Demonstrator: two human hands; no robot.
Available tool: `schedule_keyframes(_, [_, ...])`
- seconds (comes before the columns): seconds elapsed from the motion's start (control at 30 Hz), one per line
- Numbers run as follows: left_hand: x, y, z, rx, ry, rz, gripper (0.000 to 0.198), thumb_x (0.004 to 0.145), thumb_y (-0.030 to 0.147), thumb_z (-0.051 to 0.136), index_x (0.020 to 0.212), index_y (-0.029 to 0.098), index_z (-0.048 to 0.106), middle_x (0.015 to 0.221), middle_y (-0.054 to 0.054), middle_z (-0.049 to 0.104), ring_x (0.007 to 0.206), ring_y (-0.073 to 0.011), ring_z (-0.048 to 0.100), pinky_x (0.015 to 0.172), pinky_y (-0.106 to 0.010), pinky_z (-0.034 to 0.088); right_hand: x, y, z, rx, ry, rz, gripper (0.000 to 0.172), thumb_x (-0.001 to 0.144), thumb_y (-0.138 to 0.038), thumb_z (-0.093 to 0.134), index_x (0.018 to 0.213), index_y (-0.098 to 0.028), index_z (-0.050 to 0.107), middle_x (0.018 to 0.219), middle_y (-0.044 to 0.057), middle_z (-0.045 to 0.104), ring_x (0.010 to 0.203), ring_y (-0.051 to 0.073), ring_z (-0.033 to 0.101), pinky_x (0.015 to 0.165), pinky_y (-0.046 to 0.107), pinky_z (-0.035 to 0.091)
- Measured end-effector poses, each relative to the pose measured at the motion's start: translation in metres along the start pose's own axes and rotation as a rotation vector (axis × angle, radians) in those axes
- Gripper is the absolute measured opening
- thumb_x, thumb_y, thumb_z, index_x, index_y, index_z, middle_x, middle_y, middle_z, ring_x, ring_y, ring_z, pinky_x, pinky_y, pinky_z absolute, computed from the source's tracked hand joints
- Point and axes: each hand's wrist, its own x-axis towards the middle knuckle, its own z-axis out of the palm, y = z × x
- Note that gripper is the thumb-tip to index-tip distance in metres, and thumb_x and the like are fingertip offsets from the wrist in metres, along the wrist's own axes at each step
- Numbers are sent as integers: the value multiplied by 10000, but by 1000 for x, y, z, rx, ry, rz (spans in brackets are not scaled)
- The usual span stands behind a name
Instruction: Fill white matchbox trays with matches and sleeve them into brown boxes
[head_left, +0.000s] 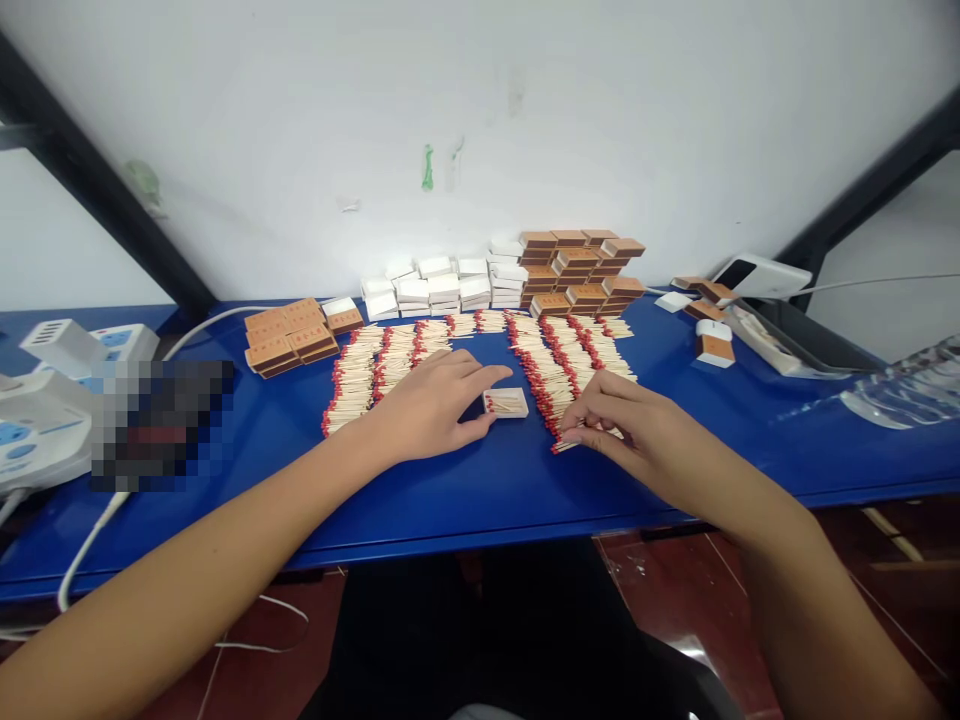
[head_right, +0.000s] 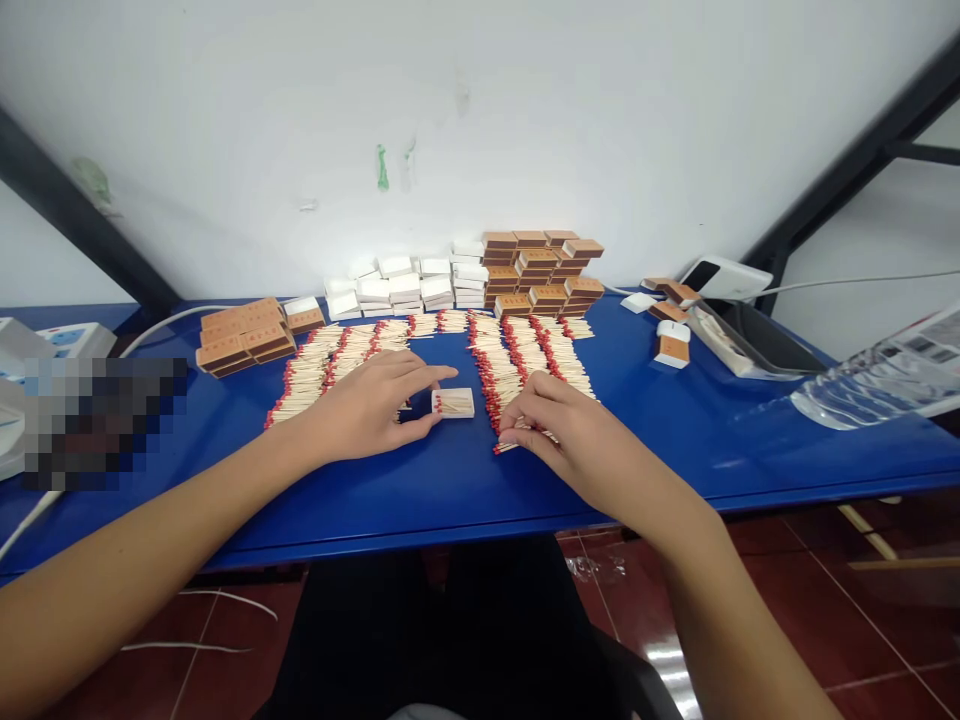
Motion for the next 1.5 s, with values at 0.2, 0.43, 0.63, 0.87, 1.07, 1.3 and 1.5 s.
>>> schedule_keyframes(0.2, [0,1,1,10,-3,-1,455,1051,262,677,1479,114,630,1125,-123,763,1097,-284,707,1017,-444,556,-11,15,-1,41,-91,35,254,1116,-475,599,1067,-321,795,1104,62,712,1037,253,692,930,400,559])
schedule_keyframes(0.43, [0,2,0,-10,-8,-15,465,1047,255,670,1489,118,621,1155,-125,760,1095,-278,709,1015,-447,561,-12,11,4,26,-104,71,286,1137,-462,546,1017,-298,749,1096,64,706,1049,253,679,947,412,554])
schedule_keyframes(0.63, [0,1,0,2,1,-8,448,1064,281,639,1492,151,609,1135,-114,761,1108,-281,704,1020,-452,557,-9,3,2,14,-115,108,304,1138,-497,529,1022,-301,730,1116,63,700,1055,256,681,949,414,555])
schedule_keyframes(0.87, [-1,1,1,-1,-1,-3,460,1054,264,664,1490,124,623,1158,-127,762,1103,-282,712,1020,-453,564,-13,8,4,53,-147,98,272,1132,-499,547,1062,-321,740,1158,58,711,1111,262,679,988,413,555])
schedule_keyframes(1.07, [-1,3,0,18,12,7,450,1056,267,665,1479,121,628,1149,-122,762,1098,-273,707,1030,-439,558,-12,0,8,19,-138,109,301,1151,-473,498,1037,-298,714,1117,66,695,1048,256,680,936,395,555])
schedule_keyframes(1.3, [-1,3,1,14,15,10,455,1054,267,654,1487,132,619,1146,-119,762,1085,-269,706,1021,-436,557,2,-16,5,-50,-14,56,269,1158,-425,497,1024,-271,672,1068,72,673,985,248,660,866,387,541])
schedule_keyframes(1.5, [1,6,1,13,16,16,430,1053,267,638,1464,146,607,1133,-114,757,1079,-272,703,1004,-429,555,43,-15,27,-266,141,-65,192,1135,-279,488,1024,-244,641,1054,116,651,1020,301,649,890,449,540])
